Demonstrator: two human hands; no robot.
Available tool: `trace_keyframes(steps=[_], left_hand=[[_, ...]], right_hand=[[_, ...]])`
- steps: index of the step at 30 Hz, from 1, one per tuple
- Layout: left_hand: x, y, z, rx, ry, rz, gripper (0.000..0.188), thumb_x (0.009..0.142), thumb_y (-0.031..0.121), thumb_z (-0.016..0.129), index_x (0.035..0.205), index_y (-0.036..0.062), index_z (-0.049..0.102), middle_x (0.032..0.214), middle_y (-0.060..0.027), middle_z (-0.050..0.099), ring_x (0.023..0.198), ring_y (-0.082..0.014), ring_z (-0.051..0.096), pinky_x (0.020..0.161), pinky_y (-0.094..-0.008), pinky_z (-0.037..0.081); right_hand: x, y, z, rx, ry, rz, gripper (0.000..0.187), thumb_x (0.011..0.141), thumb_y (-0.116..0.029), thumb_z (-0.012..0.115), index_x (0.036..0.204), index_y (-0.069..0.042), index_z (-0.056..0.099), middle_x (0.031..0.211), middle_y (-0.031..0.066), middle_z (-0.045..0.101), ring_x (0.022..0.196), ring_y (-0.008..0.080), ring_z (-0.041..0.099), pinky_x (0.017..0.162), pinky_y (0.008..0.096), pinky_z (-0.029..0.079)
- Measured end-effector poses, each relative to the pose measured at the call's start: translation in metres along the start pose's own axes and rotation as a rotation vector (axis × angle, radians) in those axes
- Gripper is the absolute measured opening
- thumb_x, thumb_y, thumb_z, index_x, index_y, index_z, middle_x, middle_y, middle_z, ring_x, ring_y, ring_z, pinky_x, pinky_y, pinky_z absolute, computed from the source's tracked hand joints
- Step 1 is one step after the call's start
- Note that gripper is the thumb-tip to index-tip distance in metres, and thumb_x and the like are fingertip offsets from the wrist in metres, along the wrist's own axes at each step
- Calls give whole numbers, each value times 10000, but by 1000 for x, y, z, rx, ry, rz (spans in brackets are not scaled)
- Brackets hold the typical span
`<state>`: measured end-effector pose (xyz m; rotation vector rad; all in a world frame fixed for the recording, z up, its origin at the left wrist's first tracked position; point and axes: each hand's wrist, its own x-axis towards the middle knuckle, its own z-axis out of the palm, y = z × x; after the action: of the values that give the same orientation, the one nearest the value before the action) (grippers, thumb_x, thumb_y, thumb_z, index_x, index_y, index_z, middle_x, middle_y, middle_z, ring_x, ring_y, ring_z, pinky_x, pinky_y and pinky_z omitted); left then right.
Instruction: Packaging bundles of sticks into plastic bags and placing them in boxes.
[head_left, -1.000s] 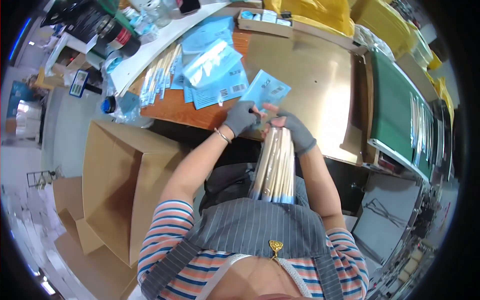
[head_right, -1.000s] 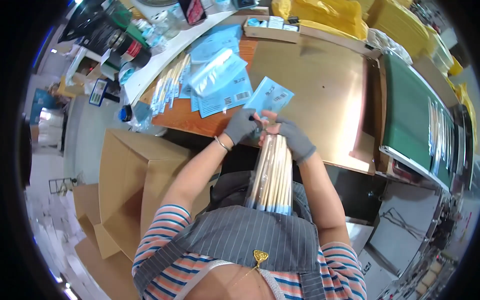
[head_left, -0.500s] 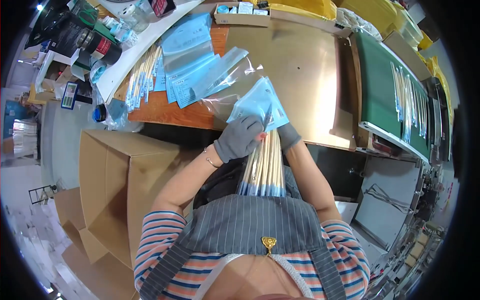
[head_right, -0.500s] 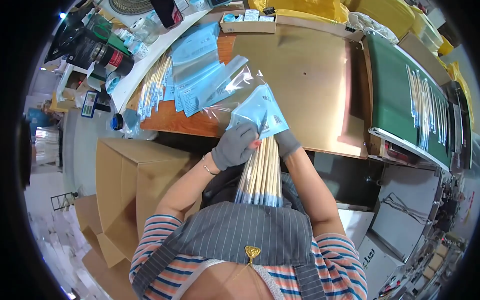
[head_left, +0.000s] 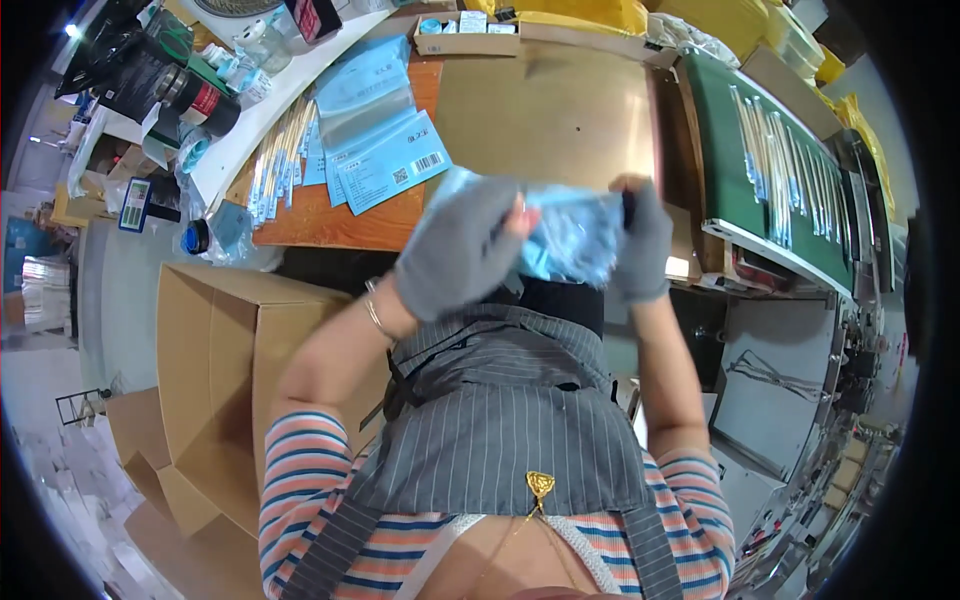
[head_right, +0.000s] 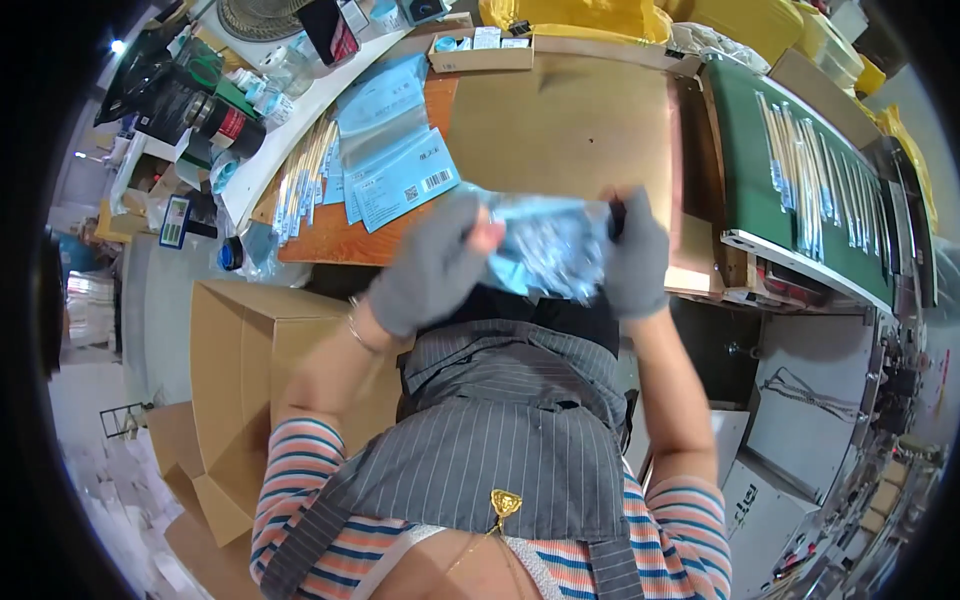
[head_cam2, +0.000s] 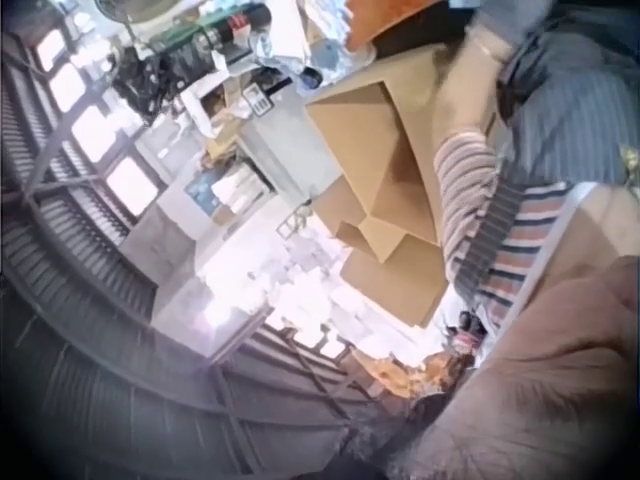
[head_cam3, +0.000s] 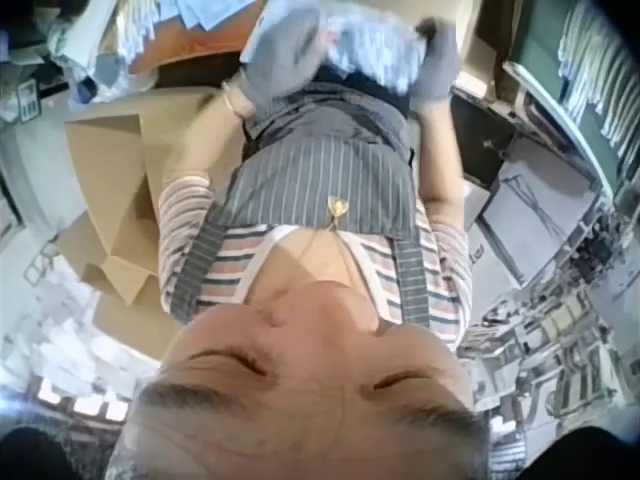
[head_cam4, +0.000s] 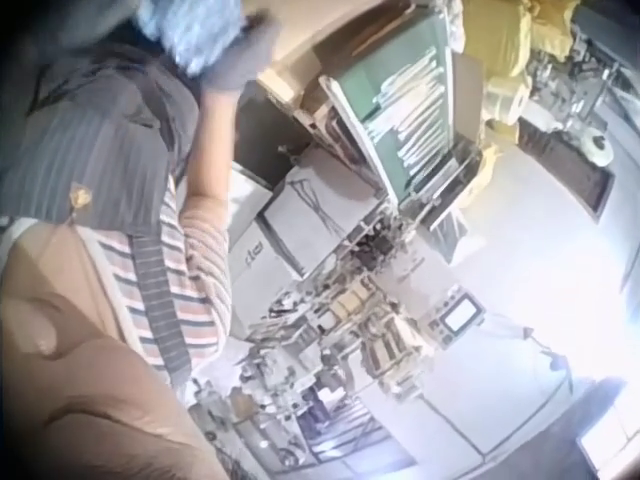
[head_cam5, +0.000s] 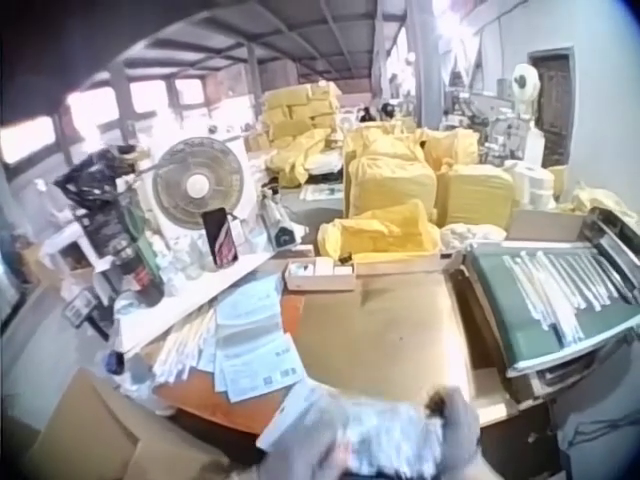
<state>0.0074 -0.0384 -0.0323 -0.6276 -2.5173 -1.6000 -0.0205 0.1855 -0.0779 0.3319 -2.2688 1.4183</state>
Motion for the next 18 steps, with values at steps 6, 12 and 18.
trace_keyframes(steps=[6, 12, 18], left_hand=[[82, -3, -82, 404, -13, 206, 269, 874, 223, 587, 738, 5, 506, 599, -92, 480, 544, -151, 448, 528, -321, 376], [68, -2, -64, -23, -55, -46, 378, 913, 324, 548, 707, 11, 597, 605, -54, 574, 556, -153, 508, 555, -306, 435], [-5, -35, 28, -1687, -391, -415, 641, 910, 545, 413, 1374, 103, 393, 1303, -97, 512, 1066, -221, 563, 924, -407, 458]], right_hand=[[86, -54, -20, -132, -293, -118, 37, 869, -42, 557, 904, -50, 547, 715, 13, 543, 592, 35, 487, 518, 189, 392], [106, -58, -36, 156, -381, 171, 107, 864, -39, 480, 900, -37, 581, 718, 8, 564, 580, 81, 541, 501, 218, 439], [52, -117, -10, -16, -577, -417, 132, 819, -23, 473, 859, -24, 599, 764, 107, 598, 665, 235, 580, 656, 313, 474]])
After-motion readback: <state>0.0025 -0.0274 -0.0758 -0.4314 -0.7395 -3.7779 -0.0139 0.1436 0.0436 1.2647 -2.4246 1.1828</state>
